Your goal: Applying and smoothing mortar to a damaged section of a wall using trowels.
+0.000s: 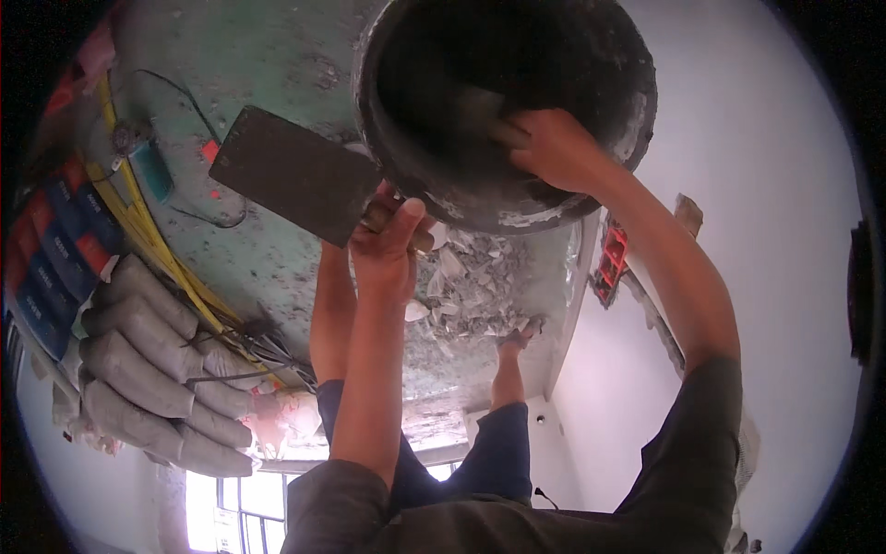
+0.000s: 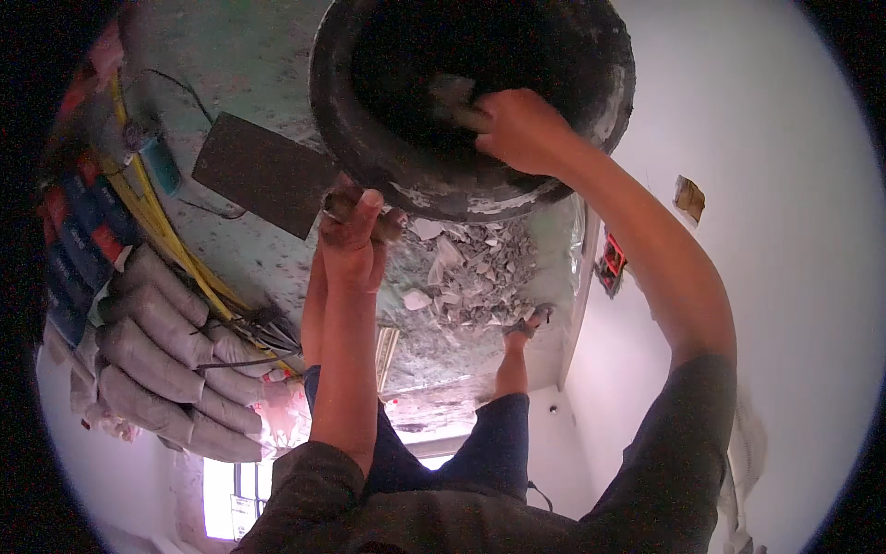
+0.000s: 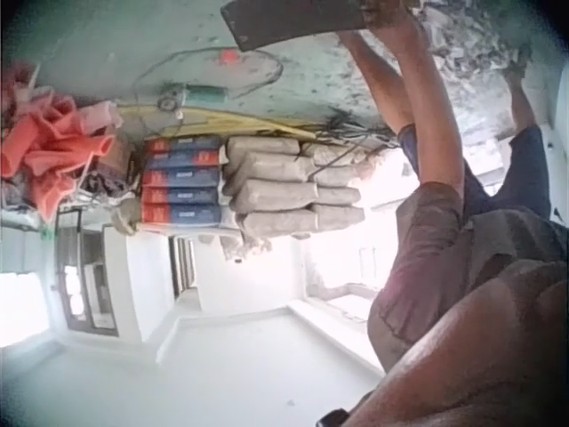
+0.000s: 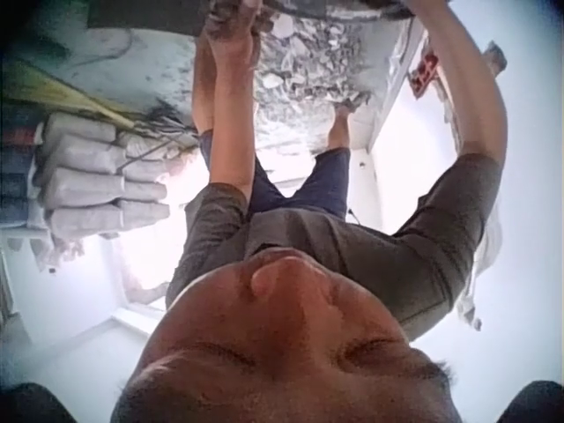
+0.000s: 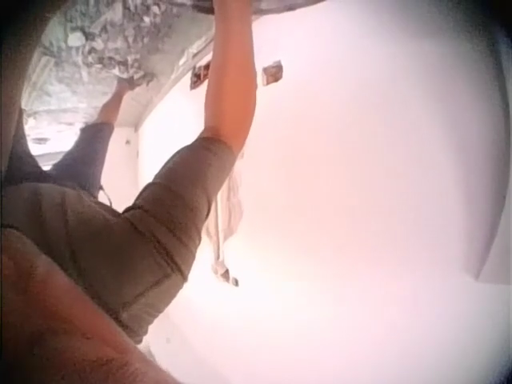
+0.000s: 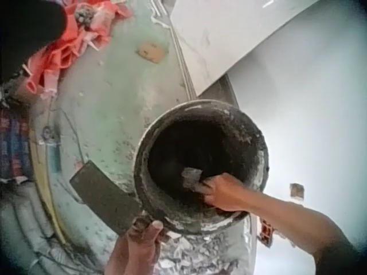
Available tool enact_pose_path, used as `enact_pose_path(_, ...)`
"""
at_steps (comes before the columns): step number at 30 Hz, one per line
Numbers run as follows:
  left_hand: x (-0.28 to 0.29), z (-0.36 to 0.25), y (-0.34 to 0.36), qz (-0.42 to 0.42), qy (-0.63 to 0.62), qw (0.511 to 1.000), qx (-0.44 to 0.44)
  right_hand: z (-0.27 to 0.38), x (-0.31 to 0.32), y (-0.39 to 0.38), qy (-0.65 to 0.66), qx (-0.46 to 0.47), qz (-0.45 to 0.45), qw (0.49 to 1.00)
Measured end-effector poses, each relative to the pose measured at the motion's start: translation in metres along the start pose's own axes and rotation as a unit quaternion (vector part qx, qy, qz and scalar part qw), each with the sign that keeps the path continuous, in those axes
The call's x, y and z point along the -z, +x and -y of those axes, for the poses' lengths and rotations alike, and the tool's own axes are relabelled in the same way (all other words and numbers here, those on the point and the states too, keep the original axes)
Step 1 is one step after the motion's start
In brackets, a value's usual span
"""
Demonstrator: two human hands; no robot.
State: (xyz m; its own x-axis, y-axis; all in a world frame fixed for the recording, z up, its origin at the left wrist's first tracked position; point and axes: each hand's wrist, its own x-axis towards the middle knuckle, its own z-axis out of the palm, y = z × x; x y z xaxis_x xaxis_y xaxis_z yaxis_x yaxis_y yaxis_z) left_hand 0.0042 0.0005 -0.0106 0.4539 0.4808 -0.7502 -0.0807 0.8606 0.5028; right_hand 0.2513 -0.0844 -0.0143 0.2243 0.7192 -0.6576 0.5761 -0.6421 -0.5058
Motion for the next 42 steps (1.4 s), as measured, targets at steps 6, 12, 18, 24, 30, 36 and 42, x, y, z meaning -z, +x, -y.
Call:
enact_pose_path(6,0.005,-0.005,-0.004,-0.035,-0.018,0.999,-0.016,0.024,0.026,-0.045,0.085,-0.030,-0.016,0.996)
enact_pose_path(12,0.017,-0.018,-0.010,-0.083,0.152,0.982,-0.080,0.032,0.005,-0.104,0.102,-0.051,-0.120,0.986)
enact_pose_path(18,-0.036,-0.025,-0.063,-0.030,0.127,0.988,0.079,0.062,-0.007,-0.175,0.101,-0.073,-0.222,0.967)
enact_pose_path(24,-0.080,0.019,-0.077,0.011,0.151,0.984,0.089,0.110,-0.011,-0.253,0.144,-0.061,-0.334,0.929)
enact_pose_path(30,-0.126,0.066,-0.089,0.058,0.186,0.978,0.076,0.124,-0.041,-0.265,0.049,-0.116,-0.346,0.930)
enact_pose_path(36,-0.123,0.089,-0.103,0.073,0.194,0.976,0.069,0.124,-0.046,-0.299,0.180,-0.151,-0.283,0.930)
enact_pose_path(42,-0.116,0.076,-0.112,0.125,0.145,0.973,0.128,0.094,-0.072,-0.343,0.170,-0.092,-0.355,0.915)
